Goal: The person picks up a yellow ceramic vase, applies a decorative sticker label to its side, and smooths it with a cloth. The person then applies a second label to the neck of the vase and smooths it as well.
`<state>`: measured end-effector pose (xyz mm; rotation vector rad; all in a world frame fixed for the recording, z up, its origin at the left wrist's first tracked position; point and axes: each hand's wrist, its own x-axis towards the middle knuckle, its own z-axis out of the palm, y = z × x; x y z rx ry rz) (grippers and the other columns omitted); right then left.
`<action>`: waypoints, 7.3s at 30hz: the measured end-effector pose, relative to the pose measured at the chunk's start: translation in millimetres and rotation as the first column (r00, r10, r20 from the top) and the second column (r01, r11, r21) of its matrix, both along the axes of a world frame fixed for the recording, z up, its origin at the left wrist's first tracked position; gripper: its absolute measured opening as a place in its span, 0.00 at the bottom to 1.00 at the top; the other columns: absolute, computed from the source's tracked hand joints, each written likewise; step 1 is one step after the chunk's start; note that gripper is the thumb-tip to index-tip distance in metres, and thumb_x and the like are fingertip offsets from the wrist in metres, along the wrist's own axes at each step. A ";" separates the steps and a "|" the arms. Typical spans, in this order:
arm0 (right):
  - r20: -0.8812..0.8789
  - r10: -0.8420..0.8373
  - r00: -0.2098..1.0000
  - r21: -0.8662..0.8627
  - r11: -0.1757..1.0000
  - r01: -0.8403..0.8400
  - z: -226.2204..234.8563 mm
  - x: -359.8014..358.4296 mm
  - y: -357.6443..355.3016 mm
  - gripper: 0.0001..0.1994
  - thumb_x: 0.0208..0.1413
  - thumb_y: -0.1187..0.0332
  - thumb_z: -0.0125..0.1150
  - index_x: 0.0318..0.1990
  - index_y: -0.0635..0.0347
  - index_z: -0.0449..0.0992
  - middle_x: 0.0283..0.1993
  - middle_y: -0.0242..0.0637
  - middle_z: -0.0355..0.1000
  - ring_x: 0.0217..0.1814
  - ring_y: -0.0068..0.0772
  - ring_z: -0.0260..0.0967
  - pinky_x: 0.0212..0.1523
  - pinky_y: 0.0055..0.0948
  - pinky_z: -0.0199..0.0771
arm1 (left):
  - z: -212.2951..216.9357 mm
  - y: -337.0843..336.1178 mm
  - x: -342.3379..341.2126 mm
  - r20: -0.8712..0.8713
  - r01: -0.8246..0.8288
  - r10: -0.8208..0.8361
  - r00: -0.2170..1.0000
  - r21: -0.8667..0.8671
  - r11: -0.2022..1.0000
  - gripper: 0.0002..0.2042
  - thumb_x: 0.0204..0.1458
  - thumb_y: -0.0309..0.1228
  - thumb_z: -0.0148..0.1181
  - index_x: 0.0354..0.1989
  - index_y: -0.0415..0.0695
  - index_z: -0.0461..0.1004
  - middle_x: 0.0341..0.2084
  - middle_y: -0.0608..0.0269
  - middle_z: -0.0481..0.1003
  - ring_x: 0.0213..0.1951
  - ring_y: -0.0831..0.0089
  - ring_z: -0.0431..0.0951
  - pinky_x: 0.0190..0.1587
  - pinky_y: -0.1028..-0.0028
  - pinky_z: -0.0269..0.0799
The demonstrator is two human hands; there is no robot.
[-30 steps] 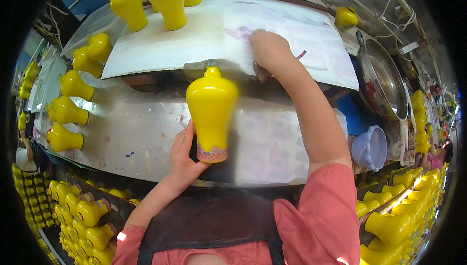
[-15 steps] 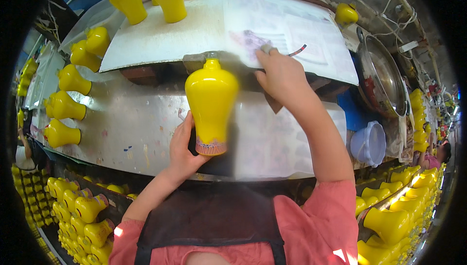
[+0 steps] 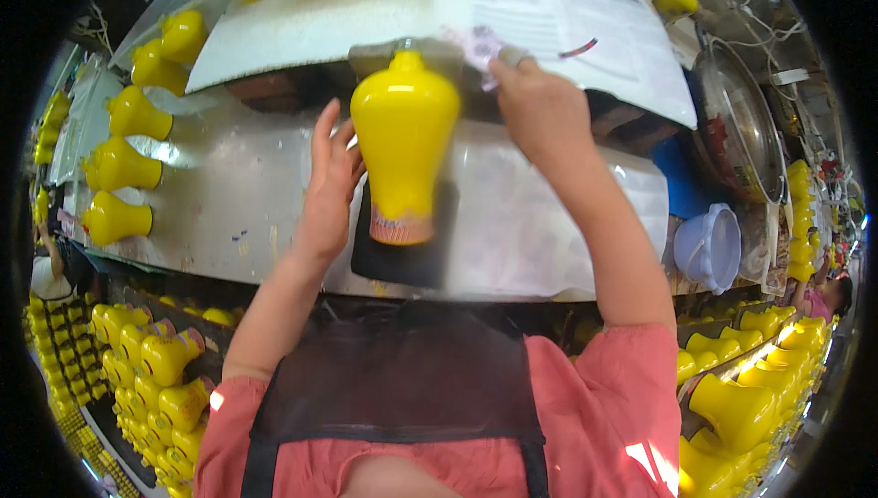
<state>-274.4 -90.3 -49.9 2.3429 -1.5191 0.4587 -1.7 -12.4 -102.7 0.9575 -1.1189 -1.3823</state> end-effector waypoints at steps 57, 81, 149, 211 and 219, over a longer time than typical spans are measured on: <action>0.638 -0.348 0.687 0.578 0.806 -0.129 40.1 61.0 29.7 0.28 0.51 0.53 0.74 0.56 0.61 0.80 0.39 0.46 0.81 0.34 0.38 0.80 0.41 0.33 0.79 | -6.0 -6.3 -11.6 0.262 0.118 -0.098 0.960 -0.061 0.991 0.58 0.56 0.44 0.70 0.79 0.36 0.27 0.69 0.40 0.65 0.68 0.51 0.70 0.68 0.60 0.67; 0.786 -0.154 0.598 0.432 0.829 -0.355 5.3 53.0 41.1 0.32 0.58 0.58 0.69 0.71 0.54 0.71 0.56 0.45 0.75 0.44 0.27 0.75 0.45 0.29 0.78 | -0.6 -18.5 -2.3 0.082 0.269 -0.267 0.960 -0.006 0.963 0.43 0.68 0.43 0.54 0.80 0.40 0.32 0.73 0.44 0.60 0.73 0.55 0.62 0.74 0.60 0.57; 0.747 -0.339 0.572 0.554 0.793 -0.254 -37.0 70.2 83.8 0.45 0.66 0.49 0.57 0.81 0.58 0.40 0.48 0.64 0.79 0.49 0.65 0.80 0.49 0.44 0.79 | 5.9 -5.9 -6.7 0.727 0.192 0.341 0.596 -0.541 0.819 0.35 0.63 0.35 0.57 0.79 0.58 0.56 0.79 0.46 0.41 0.77 0.46 0.49 0.76 0.58 0.50; 0.851 -0.326 0.411 0.480 0.800 -0.360 -46.0 64.9 82.4 0.43 0.62 0.55 0.65 0.80 0.57 0.51 0.32 0.36 0.73 0.32 0.24 0.70 0.34 0.25 0.71 | 9.0 -6.0 -10.1 0.753 0.220 0.324 0.573 -0.522 0.824 0.34 0.57 0.39 0.64 0.74 0.56 0.62 0.76 0.37 0.42 0.75 0.34 0.48 0.75 0.49 0.52; 0.825 -0.504 0.254 0.562 0.686 -0.463 -43.1 53.6 82.4 0.37 0.69 0.57 0.59 0.79 0.60 0.53 0.32 0.31 0.69 0.30 0.20 0.63 0.35 0.23 0.68 | -0.9 -7.7 2.9 0.409 0.030 0.092 0.908 -0.282 0.959 0.44 0.64 0.41 0.54 0.81 0.37 0.37 0.77 0.37 0.48 0.77 0.49 0.52 0.77 0.61 0.49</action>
